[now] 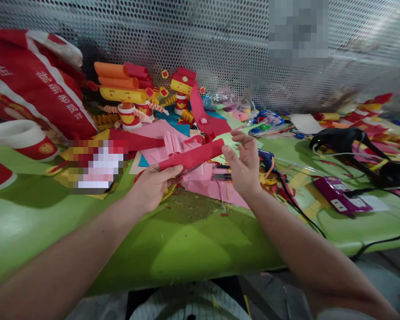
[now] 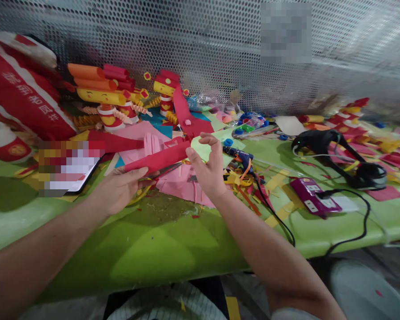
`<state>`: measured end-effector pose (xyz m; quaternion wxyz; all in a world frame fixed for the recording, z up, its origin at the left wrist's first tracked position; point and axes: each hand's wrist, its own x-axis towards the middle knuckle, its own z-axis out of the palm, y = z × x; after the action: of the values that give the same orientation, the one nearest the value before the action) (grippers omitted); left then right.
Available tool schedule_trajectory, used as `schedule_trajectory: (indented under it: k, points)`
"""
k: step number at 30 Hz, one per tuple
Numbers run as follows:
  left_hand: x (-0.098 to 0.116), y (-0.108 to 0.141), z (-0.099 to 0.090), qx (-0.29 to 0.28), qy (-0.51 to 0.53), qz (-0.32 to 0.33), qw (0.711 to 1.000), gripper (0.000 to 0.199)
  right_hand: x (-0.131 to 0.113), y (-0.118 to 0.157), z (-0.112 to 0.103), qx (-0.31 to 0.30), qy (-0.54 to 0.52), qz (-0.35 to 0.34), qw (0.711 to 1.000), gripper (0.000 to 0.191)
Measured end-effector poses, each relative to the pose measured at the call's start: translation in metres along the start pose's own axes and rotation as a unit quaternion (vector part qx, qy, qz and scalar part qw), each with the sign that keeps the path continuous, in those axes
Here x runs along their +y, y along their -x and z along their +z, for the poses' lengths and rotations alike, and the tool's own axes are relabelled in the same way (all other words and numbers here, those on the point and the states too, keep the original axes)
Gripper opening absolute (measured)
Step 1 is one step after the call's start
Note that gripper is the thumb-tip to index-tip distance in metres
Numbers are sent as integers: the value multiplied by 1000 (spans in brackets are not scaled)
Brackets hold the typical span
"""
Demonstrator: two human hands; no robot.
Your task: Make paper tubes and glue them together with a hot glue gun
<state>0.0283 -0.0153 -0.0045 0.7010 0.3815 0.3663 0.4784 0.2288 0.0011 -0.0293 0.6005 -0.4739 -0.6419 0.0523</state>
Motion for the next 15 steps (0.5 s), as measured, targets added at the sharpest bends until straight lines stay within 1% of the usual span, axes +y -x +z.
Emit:
schedule_trajectory:
  k: [1,3,4,5,6,9,10,11,12,14,15]
  points:
    - [-1,-1,-1,2,0,0,1000,13,3,-2,1,-12,-45,49,998,34]
    - [-2,-2,-2,3,-3,-4,1000,16,6,-4,2,-60,-129,134,981,33]
    - [-3,-2,-2,4,-6,-5,1000,17,6,-4,3,-81,-163,162,970,34]
    - [-3,-2,-2,5,-11,-4,1000,17,5,-4,4,-89,-187,178,962,34]
    - [-4,-2,-2,8,-15,-3,1000,17,5,-4,4,-82,-199,183,959,35]
    - [-3,-2,-2,22,-21,4,1000,15,3,-4,3,-15,-186,160,969,39]
    - [-3,-2,-2,26,-19,5,999,14,2,-4,3,-11,-180,154,972,40]
    - [-2,-2,-2,31,-16,5,999,14,1,-4,2,-26,-180,154,971,41]
    - [-2,-2,-2,34,-14,5,999,14,0,-3,2,-54,-188,162,967,41]
    - [-2,-3,-2,37,-15,8,999,15,-4,-2,2,-109,-217,191,951,42]
    - [-2,-3,-3,36,-19,10,999,15,-7,-1,2,-126,-232,205,942,42]
